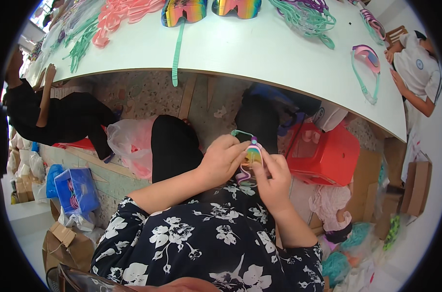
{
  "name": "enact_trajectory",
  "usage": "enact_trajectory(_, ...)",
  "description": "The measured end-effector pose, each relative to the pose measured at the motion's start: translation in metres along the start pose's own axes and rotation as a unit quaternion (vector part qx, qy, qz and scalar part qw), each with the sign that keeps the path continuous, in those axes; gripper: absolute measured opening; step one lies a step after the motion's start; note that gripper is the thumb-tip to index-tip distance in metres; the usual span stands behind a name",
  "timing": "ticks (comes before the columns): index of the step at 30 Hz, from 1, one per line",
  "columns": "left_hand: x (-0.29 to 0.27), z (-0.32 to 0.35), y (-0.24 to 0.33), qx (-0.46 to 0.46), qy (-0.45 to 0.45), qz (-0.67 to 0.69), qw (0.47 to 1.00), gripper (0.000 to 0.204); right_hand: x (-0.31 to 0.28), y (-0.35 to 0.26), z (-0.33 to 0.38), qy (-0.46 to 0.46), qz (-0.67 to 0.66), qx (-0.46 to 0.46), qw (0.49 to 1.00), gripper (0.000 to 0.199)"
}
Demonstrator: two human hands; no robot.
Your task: Assembling colorful swimming goggles by attaching the lenses to the nose bridge and head straps.
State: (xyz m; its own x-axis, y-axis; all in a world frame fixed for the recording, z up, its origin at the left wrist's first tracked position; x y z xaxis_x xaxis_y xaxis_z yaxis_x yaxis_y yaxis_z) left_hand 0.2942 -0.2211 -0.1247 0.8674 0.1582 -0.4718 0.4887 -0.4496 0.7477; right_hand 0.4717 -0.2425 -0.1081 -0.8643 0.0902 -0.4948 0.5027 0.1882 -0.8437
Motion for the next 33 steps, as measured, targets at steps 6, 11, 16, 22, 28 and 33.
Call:
enact_trajectory(6, 0.007, -0.007, 0.004, -0.034, -0.042, 0.069, 0.996, 0.026, -0.015, 0.037, -0.028, -0.099, -0.258, 0.306, 0.911, 0.016)
enact_trajectory(11, 0.012, -0.017, 0.007, -0.357, -0.132, 0.241, 0.892, 0.020, -0.022, 0.052, -0.047, -0.224, -0.343, 0.384, 0.828, 0.015)
enact_trajectory(16, 0.023, -0.026, -0.005, -0.445, -0.278, 0.362, 0.770, 0.016, -0.020, 0.057, -0.051, -0.335, -0.353, 0.429, 0.761, 0.017)
enact_trajectory(22, 0.024, -0.037, -0.013, -0.458, -0.341, 0.354, 0.741, 0.015, -0.006, 0.066, -0.063, -0.408, -0.339, 0.430, 0.730, 0.020)
enact_trajectory(28, 0.029, -0.037, -0.021, -0.470, -0.343, 0.370, 0.724, 0.011, 0.004, 0.065, -0.067, -0.421, -0.384, 0.435, 0.697, 0.021)
enact_trajectory(33, 0.027, -0.041, -0.017, -0.470, -0.342, 0.330, 0.744, 0.012, 0.001, 0.065, -0.069, -0.397, -0.350, 0.437, 0.727, 0.018)
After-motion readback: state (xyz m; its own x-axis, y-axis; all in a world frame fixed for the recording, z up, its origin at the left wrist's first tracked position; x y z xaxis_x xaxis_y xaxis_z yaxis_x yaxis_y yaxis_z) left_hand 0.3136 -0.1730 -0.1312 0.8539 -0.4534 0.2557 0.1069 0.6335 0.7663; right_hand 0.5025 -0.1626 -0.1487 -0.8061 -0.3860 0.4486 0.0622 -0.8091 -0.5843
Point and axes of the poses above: each hand's wrist, its own z-axis away from the middle knuckle, its own x-axis out of the palm, y = z × x, the point moved 3 cm from there along -z, towards the middle knuckle, and after that the axes turned 8 degrees about y, right-handed, at the moved point
